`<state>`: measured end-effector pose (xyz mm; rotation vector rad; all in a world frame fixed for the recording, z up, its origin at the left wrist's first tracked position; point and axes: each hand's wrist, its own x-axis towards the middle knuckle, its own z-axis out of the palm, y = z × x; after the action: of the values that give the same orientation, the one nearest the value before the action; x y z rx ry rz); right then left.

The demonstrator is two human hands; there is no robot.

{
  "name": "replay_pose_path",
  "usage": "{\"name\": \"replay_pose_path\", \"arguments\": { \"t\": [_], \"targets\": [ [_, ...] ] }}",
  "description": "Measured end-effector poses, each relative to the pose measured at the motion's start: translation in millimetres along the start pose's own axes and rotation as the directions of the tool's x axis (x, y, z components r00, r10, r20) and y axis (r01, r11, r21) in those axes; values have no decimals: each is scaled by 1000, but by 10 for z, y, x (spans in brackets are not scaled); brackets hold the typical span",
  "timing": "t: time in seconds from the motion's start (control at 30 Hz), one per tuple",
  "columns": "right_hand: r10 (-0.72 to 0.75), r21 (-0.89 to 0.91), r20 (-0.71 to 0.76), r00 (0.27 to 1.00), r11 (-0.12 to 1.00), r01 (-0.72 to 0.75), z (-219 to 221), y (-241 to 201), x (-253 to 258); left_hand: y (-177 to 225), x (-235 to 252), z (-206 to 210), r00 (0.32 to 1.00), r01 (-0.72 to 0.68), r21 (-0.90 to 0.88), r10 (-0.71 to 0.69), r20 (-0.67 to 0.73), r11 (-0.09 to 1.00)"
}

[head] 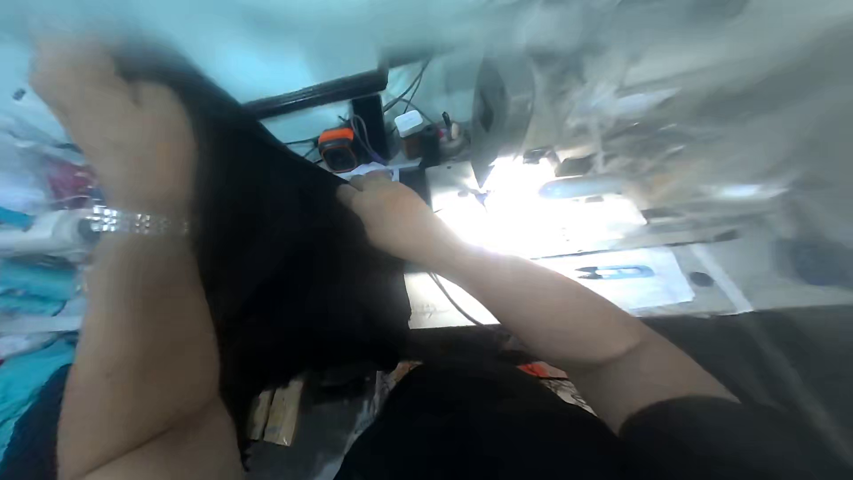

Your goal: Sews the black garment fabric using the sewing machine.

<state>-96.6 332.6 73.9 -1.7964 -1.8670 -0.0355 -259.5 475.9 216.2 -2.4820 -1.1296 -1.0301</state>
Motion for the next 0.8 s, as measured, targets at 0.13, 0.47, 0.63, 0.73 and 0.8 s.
{"name": "replay_pose_path", "arguments": {
  "t": [0.13,0.47,0.63,0.73,0.8],
  "targets": [
    [-75,-93,-280,957,994,51,-363,95,-533,105,-119,48,908,-286,-93,238,-345,954],
    [178,-121,45,983,978,-172,-82,527,-2568,753,-1098,520,603,-607,-295,670,433,738],
    [227,14,161,961,973,-232,270,611,-2619,839,-1602,885,465,-552,-526,763,450,647],
    [187,40,-58,981,982,-185,290,556,-2489,863,-1728,814,480,-567,-540,782,397,622],
    [197,72,-174,965,980,-187,333,511,-2378,886,-1782,749,502,-566,-548,785,364,616]
  ]
}}
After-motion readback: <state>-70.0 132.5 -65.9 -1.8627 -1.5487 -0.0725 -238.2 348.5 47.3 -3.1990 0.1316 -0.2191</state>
